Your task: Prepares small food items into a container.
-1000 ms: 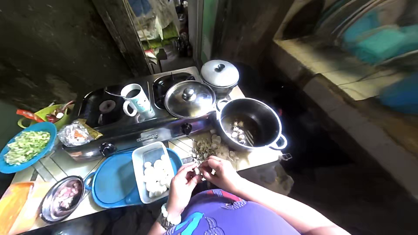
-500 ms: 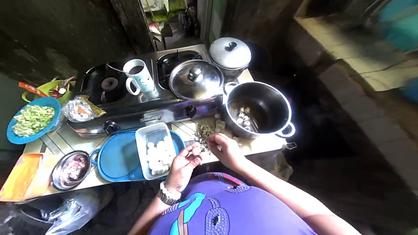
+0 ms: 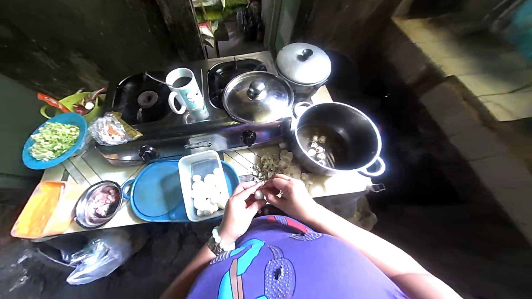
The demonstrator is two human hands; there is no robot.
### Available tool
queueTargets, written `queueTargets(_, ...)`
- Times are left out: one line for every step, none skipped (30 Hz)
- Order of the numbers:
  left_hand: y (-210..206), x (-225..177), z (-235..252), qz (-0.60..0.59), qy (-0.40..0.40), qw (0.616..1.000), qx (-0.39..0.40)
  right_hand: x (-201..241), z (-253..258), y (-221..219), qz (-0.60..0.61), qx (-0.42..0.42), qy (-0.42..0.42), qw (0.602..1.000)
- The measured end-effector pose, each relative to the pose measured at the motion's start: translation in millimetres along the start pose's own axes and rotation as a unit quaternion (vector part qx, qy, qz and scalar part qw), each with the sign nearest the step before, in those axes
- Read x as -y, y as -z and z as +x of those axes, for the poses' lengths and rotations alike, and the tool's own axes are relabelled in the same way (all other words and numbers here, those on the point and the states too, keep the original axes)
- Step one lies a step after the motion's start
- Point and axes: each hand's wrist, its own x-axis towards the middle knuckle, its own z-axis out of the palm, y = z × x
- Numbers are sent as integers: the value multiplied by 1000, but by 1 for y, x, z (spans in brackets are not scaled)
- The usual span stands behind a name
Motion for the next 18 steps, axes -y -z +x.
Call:
queueTargets(0, 0, 0, 1, 5, 1000, 4, 0, 0, 0, -2, 1, -6, 1000)
queueTargets(1, 1, 0, -6, 9, 1000, 9, 1, 0, -1, -3, 2, -14, 1000)
queueTargets(2, 2, -1, -25, 14, 999, 17, 2, 0, -1, -2, 4, -24, 1000)
queueTargets(3, 3, -1, -59, 19, 998, 29, 2, 1, -2, 0, 3, -33, 999)
queueTargets(4, 3, -1, -106, 27, 993, 41, 1, 1, -2, 3, 2, -45, 999)
queueTargets(6, 3, -1, -157, 39, 985, 51, 0, 2, -1, 9, 2, -59, 998)
queueTargets(6, 1, -1, -200, 51, 977, 58, 0, 3, 1, 16, 4, -74, 997)
queueTargets(7, -1, -1, -232, 66, 969, 61, -1, 4, 2, 21, 6, -85, 996)
queueTargets(8, -3, -1, -256, 81, 961, 63, -2, 4, 3, 23, 6, -92, 996)
queueTargets(8, -5, 0, -274, 94, 955, 62, -2, 5, 4, 24, 5, -92, 995)
queueTargets(9, -5, 1, -289, 103, 950, 58, -2, 5, 4, 26, 3, -88, 996)
queueTargets(10, -4, 2, -301, 107, 946, 54, -1, 5, 4, 28, 1, -81, 996)
queueTargets(10, -2, 3, -318, 107, 941, 49, 1, 4, 3, 31, 0, -73, 997)
queueTargets(11, -1, 4, -331, 107, 937, 42, 2, 4, 3, 33, -3, -64, 997)
queueTargets(10, -2, 4, -338, 109, 934, 29, 2, 5, 2, 30, -8, -58, 998)
queueTargets(10, -3, 5, -346, 111, 931, 18, 2, 6, 2, 23, -15, -59, 998)
queueTargets(10, -4, 5, -354, 114, 928, 11, 0, 7, 3, 12, -22, -68, 997)
queueTargets(11, -4, 5, -363, 115, 924, 8, -4, 9, 4, -2, -28, -85, 996)
